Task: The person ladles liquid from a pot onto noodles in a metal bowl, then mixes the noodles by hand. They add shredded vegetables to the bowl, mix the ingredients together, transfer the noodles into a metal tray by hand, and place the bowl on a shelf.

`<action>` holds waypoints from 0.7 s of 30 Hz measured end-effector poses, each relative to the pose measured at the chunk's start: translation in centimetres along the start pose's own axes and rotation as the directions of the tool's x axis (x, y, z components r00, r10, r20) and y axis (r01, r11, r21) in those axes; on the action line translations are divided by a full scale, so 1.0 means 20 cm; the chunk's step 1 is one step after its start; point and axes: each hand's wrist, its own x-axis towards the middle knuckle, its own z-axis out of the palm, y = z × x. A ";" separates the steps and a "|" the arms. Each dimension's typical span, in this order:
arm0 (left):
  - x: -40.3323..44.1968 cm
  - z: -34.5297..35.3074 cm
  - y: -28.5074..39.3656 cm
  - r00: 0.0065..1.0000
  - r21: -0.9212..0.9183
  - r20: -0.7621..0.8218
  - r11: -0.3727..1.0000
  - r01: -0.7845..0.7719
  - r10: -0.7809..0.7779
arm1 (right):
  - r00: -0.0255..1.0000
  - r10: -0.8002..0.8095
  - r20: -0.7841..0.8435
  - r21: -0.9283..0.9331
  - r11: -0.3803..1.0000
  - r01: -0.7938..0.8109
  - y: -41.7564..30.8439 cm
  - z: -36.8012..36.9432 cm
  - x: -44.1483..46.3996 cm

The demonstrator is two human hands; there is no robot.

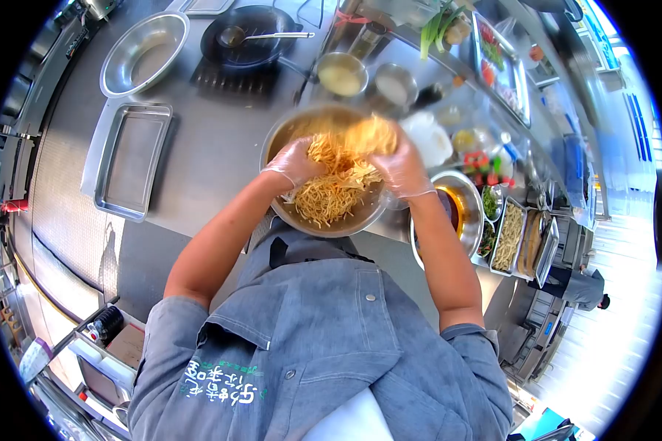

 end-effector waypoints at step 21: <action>0.26 0.17 -0.18 0.946 0.533 -0.073 0.789 0.306 -0.317 | 0.911 0.413 0.015 -0.355 0.854 -0.381 1.13 -0.03 0.17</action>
